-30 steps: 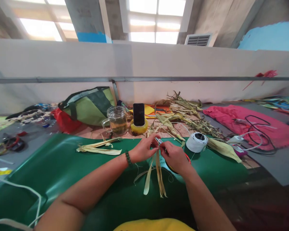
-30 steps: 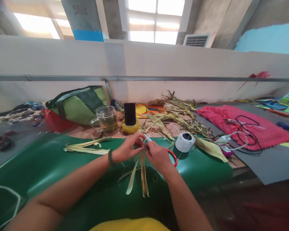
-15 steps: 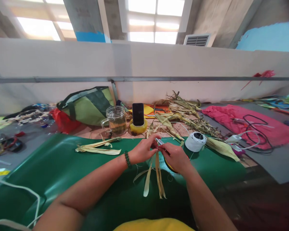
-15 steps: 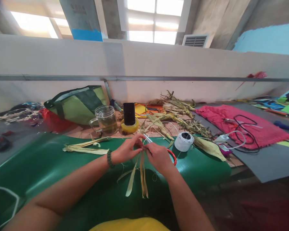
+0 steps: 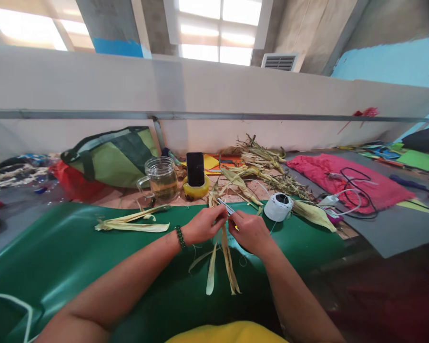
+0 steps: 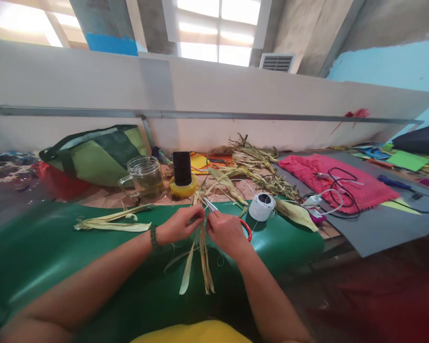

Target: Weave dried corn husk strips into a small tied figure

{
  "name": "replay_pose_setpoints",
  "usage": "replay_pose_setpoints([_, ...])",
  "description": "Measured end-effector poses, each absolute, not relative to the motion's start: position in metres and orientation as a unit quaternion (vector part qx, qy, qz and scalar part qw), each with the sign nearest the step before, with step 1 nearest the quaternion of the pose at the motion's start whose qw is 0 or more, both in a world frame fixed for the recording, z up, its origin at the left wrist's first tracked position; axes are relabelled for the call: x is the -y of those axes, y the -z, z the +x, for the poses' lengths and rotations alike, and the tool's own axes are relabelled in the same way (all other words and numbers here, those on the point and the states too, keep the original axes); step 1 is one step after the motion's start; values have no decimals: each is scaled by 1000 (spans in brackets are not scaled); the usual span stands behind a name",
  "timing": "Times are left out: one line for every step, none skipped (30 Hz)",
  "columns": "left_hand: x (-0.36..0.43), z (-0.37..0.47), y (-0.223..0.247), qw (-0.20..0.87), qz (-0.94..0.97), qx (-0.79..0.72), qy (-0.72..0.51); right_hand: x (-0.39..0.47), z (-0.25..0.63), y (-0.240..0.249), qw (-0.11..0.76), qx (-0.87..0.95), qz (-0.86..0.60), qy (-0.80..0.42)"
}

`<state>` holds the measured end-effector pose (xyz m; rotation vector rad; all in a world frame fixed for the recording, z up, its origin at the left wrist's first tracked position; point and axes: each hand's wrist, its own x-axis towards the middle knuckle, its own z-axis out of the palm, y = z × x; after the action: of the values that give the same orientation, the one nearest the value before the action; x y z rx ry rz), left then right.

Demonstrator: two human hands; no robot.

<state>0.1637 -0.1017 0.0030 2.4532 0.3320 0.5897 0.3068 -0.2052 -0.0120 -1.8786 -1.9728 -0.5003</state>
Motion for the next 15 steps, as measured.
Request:
replay_pose_setpoints([102,164,-4,295,921,-126,-220,205,306,12,181,695,-673,178])
replay_pose_setpoints([103,163,-4,296,921,-127,-219,205,306,12,176,688,-681,178])
replay_pose_setpoints([103,163,-4,299,920,-128,-218,204,306,12,172,681,-689,178])
replay_pose_setpoints([104,163,-5,303,919,-128,-216,203,307,12,170,673,-698,179])
replay_pose_setpoints([104,164,-5,308,918,-129,-215,203,307,12,170,664,-705,181])
replay_pose_setpoints([104,164,-5,312,916,-129,-216,202,308,12,176,657,-709,184])
replay_pose_setpoints([104,164,-5,317,914,-132,-217,202,309,13,187,650,-712,190])
replay_pose_setpoints([104,164,-5,323,911,-136,-218,202,310,13,204,642,-712,197])
replay_pose_setpoints([104,165,-4,336,905,-141,-219,202,311,14,224,634,-711,204])
replay_pose_setpoints([103,166,-4,356,896,-147,-221,202,312,14,245,626,-709,213])
replay_pose_setpoints([102,166,-4,383,884,-152,-221,203,313,14,264,618,-706,222])
replay_pose_setpoints([101,167,-3,412,871,-156,-219,204,314,14,281,611,-704,229])
replay_pose_setpoints([100,168,-3,436,858,-160,-217,204,315,14,294,604,-703,235])
replay_pose_setpoints([99,169,-3,452,849,-165,-216,205,317,15,306,598,-702,239])
replay_pose_setpoints([98,169,-2,459,845,-170,-214,205,318,15,318,591,-701,240])
